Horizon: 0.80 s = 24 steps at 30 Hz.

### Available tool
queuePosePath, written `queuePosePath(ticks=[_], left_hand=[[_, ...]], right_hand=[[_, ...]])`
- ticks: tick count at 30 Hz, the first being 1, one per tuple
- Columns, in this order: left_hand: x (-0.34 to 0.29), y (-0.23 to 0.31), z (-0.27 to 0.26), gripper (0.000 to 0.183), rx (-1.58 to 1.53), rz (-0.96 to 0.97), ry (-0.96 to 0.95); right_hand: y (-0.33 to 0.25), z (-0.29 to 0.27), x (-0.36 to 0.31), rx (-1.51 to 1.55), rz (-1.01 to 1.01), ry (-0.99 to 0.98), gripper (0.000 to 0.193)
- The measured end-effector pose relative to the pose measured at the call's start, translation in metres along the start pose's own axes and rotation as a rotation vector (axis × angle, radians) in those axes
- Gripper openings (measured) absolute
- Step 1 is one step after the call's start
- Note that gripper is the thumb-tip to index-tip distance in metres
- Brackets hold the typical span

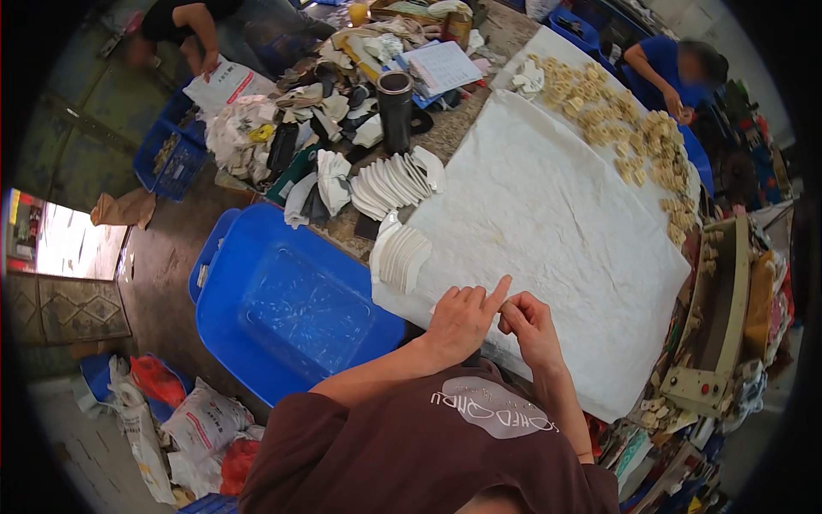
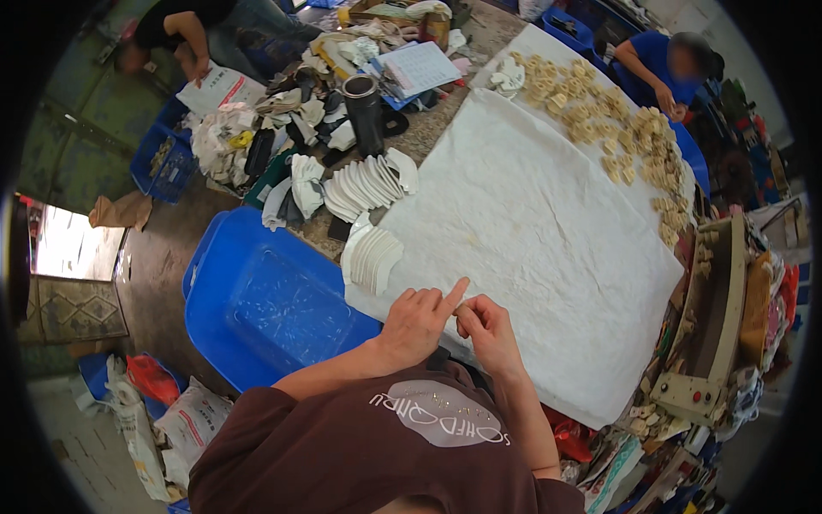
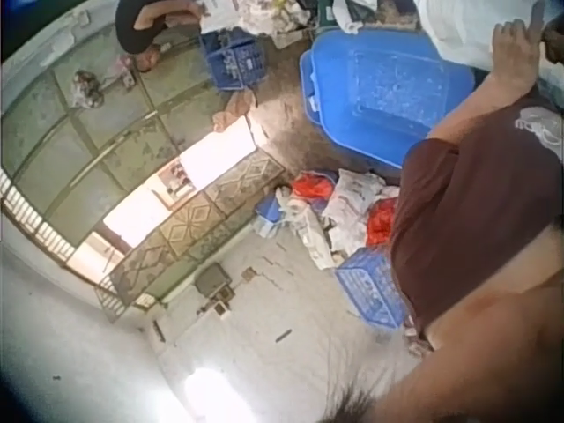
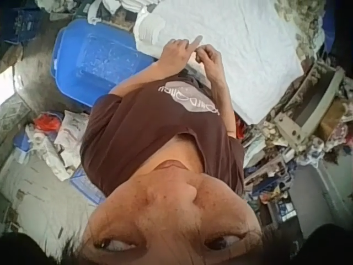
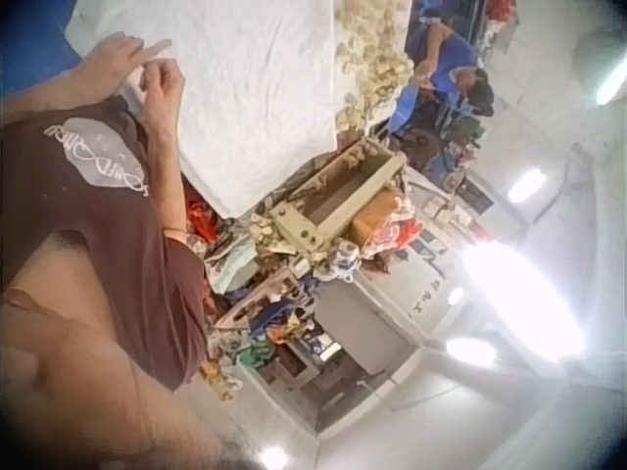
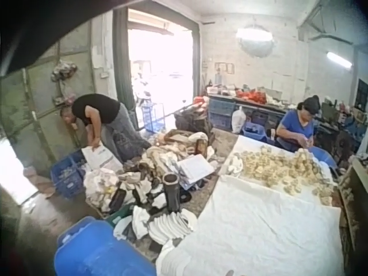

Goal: Sorting and inspecting white shoe upper components and stacking them in order.

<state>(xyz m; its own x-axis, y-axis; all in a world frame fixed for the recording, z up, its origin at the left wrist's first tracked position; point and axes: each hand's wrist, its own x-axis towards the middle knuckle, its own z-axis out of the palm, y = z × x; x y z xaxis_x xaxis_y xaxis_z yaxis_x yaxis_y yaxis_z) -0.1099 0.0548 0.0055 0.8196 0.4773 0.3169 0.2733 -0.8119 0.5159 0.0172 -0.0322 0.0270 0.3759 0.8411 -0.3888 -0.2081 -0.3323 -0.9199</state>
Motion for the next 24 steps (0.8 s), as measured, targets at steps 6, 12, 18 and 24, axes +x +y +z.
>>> queuePosePath(ticks=[6, 12, 18, 24], left_hand=[[0.0, 0.0, -0.015, 0.054, -0.276, -0.119, -0.152], [0.003, -0.009, -0.015, 0.039, -0.849, -0.2, -0.198], [0.001, 0.003, -0.008, 0.034, -0.973, -0.399, -0.243], [0.003, 0.018, 0.004, 0.033, -0.933, -0.272, -0.106]], right_hand=[[0.003, 0.003, 0.001, 0.048, 0.001, 0.01, 0.013], [0.007, 0.008, -0.003, -0.014, -0.117, -0.001, 0.011], [0.007, 0.013, -0.01, -0.086, -0.167, 0.062, 0.009], [0.019, -0.006, -0.016, -0.2, -0.366, 0.08, 0.006]])
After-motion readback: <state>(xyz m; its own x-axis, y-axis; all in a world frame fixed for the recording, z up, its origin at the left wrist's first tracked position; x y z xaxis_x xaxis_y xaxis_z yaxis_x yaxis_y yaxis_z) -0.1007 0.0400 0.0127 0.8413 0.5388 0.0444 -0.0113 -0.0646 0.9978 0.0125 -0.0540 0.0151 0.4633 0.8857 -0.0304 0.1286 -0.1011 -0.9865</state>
